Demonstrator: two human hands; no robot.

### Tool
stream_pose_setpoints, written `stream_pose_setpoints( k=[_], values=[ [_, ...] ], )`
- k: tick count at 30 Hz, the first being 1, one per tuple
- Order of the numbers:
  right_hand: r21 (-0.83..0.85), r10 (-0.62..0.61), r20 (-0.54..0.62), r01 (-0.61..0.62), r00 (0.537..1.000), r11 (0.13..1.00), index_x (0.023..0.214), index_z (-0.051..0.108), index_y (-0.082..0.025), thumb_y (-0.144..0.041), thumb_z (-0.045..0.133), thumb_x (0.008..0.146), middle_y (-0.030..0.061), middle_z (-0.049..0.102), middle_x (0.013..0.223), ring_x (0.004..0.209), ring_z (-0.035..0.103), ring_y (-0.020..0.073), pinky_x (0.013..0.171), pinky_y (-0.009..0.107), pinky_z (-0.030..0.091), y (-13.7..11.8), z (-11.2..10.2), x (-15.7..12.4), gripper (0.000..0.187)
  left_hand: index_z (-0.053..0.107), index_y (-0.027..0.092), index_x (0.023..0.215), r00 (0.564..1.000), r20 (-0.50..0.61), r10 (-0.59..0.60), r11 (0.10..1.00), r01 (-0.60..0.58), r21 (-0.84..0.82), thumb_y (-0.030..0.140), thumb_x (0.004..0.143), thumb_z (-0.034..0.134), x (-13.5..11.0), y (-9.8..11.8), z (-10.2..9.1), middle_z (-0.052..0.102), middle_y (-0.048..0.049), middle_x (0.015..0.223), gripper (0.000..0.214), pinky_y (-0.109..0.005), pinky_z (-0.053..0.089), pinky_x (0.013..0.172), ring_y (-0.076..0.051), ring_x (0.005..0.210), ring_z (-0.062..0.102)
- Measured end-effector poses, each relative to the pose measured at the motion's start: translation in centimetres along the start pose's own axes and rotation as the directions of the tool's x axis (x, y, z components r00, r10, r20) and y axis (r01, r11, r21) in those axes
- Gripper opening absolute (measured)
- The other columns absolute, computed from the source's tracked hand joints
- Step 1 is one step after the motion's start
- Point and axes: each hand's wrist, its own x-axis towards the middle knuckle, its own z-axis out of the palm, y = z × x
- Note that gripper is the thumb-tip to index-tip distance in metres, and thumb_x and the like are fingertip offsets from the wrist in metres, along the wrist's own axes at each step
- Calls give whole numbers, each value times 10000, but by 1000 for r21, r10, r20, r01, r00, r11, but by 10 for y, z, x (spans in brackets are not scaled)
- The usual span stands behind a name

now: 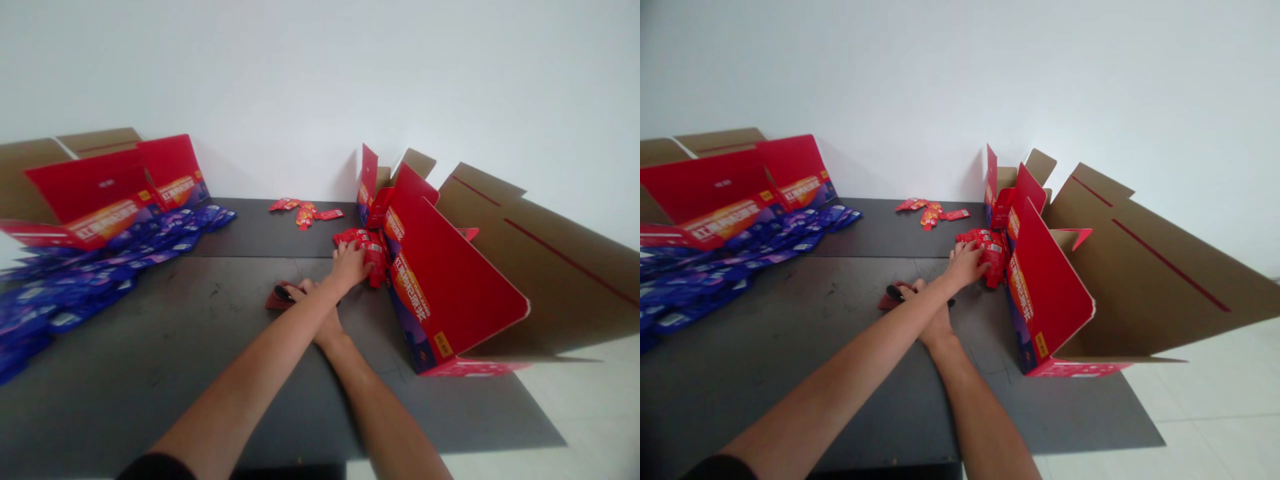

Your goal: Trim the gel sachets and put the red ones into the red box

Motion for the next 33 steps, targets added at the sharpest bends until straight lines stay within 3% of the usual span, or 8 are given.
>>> stream_pose_setpoints(
  k=[4,12,16,19,22,26,29,33],
  values=[
    [-46,-14,4,14,1000,999,1408,581,-294,-421,567,997,62,579,1119,927,499,216,929,355,399,0,0,-1,430,625,257,1335,1000,14,9,1000,-8,-10,403,962,567,0,-2,1,517,-115,1490,404,-538,409,1046,-368,1345,410],
    [-60,-41,11,41,999,997,1473,531,-322,-373,558,999,77,577,1165,999,486,247,950,397,394,2,3,0,477,593,263,1380,1000,-16,27,999,-27,-27,370,947,599,-6,-2,7,466,-119,1520,446,-505,423,1041,-359,1347,407],
    [-29,-47,5,47,999,998,1475,529,-324,-378,561,1001,76,593,1159,1009,511,246,964,400,404,-2,-1,-1,478,607,251,1332,995,-101,7,1000,-8,-9,343,1003,513,-9,-1,3,501,-112,1448,354,-434,422,1032,-311,1315,424],
    [45,-45,-27,47,999,998,1428,578,-308,-362,539,1009,73,633,1150,1001,555,241,955,384,425,-5,-3,1,424,586,211,1303,979,-197,-59,998,64,16,361,1053,401,3,-10,-10,504,-143,1378,346,-413,410,1025,-293,1264,454],
    [78,-27,-69,32,997,996,1291,675,-232,-288,557,978,96,660,1148,1053,566,255,947,374,445,-9,-2,4,340,558,169,1291,956,-268,-122,990,138,40,373,1068,335,27,-36,-30,494,-174,1358,375,-429,364,1076,-306,1290,438],
    [12,5,-76,-4,997,1000,1146,717,-225,-337,576,974,92,631,1058,978,546,252,853,374,479,-14,1,10,250,559,118,1300,949,-264,-171,979,194,62,322,1025,426,57,-94,-49,517,-214,1383,367,-453,331,1115,-345,1345,413],
    [14,-1,-66,2,998,1000,1236,666,-265,-372,604,965,70,610,1053,972,535,249,790,364,486,-14,4,13,298,553,133,1333,956,-224,-192,976,211,62,319,981,503,69,-139,-44,500,-210,1472,402,-480,321,1132,-360,1389,392],
    [47,15,-56,-12,998,999,1247,661,-284,-362,601,962,67,600,1059,976,533,252,791,375,488,-12,7,13,301,513,124,1406,972,-156,-173,981,185,63,388,979,498,81,-181,-21,438,-187,1569,502,-474,280,1165,-351,1479,301]
  ],
)
